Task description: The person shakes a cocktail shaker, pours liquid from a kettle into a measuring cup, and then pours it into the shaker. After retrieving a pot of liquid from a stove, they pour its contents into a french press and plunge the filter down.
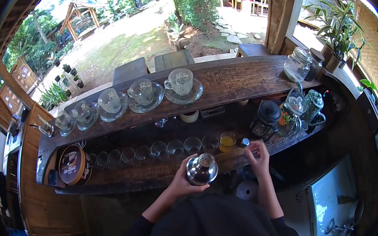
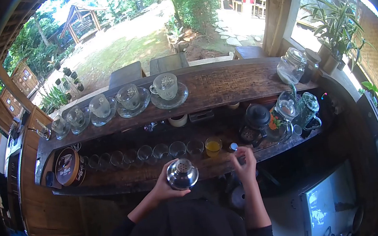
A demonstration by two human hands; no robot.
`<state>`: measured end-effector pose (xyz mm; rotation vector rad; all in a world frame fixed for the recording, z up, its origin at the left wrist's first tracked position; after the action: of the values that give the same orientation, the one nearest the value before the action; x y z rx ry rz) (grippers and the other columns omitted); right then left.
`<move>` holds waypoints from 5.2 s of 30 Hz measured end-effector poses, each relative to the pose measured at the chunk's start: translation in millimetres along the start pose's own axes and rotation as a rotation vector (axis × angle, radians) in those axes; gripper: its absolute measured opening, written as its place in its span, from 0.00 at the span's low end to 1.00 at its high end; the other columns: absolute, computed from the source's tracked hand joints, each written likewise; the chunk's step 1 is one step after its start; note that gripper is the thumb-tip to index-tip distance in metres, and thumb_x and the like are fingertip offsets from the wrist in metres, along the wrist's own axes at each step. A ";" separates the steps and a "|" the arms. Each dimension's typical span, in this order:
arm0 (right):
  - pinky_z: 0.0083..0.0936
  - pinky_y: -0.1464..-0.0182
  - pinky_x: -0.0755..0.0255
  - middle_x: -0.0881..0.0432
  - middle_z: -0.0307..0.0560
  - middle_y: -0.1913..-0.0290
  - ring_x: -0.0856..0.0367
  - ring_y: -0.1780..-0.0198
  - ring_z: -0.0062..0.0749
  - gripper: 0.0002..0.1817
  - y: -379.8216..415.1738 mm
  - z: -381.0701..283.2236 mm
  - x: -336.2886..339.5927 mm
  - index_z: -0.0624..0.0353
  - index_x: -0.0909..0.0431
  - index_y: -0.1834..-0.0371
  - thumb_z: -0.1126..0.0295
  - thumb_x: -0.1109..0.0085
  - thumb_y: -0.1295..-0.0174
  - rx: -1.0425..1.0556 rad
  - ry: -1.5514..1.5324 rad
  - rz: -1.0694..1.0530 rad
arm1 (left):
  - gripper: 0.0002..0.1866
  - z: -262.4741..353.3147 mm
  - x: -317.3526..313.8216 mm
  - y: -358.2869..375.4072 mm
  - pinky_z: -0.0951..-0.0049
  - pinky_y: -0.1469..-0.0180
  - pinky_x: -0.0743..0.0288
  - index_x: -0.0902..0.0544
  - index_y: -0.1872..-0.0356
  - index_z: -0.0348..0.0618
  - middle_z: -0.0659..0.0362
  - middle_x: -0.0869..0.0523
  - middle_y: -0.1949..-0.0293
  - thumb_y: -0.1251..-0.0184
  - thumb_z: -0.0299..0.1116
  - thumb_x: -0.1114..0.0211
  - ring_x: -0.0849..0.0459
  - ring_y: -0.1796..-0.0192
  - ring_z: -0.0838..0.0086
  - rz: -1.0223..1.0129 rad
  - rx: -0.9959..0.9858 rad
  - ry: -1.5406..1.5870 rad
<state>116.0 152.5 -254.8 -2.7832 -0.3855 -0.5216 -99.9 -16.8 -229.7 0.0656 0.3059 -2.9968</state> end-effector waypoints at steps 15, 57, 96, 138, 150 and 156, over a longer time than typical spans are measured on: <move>0.35 0.39 0.37 0.32 0.56 0.43 0.31 0.40 0.38 0.51 88.9 -39.0 -40.2 0.60 0.55 0.35 0.70 0.25 0.57 -0.096 -0.313 -0.510 | 0.41 -30.7 -67.7 -21.9 0.67 0.38 0.37 0.52 0.32 0.46 0.56 0.35 0.40 0.41 0.28 0.34 0.37 0.35 0.72 0.009 0.117 0.400; 0.17 0.57 0.37 0.32 0.39 0.51 0.31 0.57 0.20 0.37 74.4 -98.0 28.0 0.60 0.33 0.44 0.69 0.25 0.60 -0.080 -0.215 -0.181 | 0.37 -55.5 -77.2 -39.0 0.59 0.36 0.41 0.35 0.37 0.53 0.59 0.30 0.40 0.43 0.63 0.42 0.33 0.37 0.67 -0.106 0.690 1.046; 0.23 0.61 0.29 0.21 0.46 0.52 0.21 0.60 0.29 0.23 -40.0 -226.5 -39.4 0.57 0.24 0.52 0.73 0.30 0.54 0.566 0.194 -0.216 | 0.46 -29.7 -69.1 -76.4 0.65 0.44 0.24 0.38 0.42 0.28 0.43 0.27 0.48 0.42 0.67 0.48 0.24 0.45 0.56 0.190 0.493 1.831; 0.38 0.44 0.32 0.32 0.56 0.43 0.32 0.42 0.54 0.28 -16.8 33.6 -17.1 0.55 0.30 0.43 0.73 0.38 0.52 0.159 0.437 -0.007 | 0.27 -72.3 -51.2 -36.9 0.74 0.51 0.28 0.32 0.46 0.47 0.64 0.25 0.54 0.45 0.32 0.29 0.25 0.52 0.79 0.120 0.357 0.658; 0.27 0.49 0.28 0.24 0.49 0.50 0.23 0.51 0.31 0.23 -4.6 12.3 9.6 0.61 0.29 0.46 0.71 0.36 0.46 -0.286 -0.082 0.099 | 0.36 -37.7 -61.8 -37.9 0.69 0.41 0.34 0.38 0.39 0.41 0.59 0.28 0.46 0.49 0.29 0.28 0.28 0.43 0.73 -0.050 0.054 0.453; 0.18 0.50 0.30 0.25 0.40 0.53 0.24 0.53 0.22 0.24 18.5 -114.5 27.0 0.61 0.31 0.42 0.78 0.39 0.43 -0.017 -0.551 -0.194 | 0.40 -29.1 -87.2 -43.9 0.70 0.41 0.34 0.40 0.37 0.43 0.58 0.29 0.46 0.51 0.29 0.28 0.29 0.43 0.73 -0.255 0.068 0.393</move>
<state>110.5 104.2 -146.2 -2.8838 -0.7715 0.2224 -18.5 42.5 -244.6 0.6765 0.2672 -3.2274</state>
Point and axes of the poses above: each hand's wrist, its own y-axis away from the middle knuckle, its own x-axis out of the back of the hand, z = x × y, the point moved 8 cm from there along -y, towards the middle knuckle
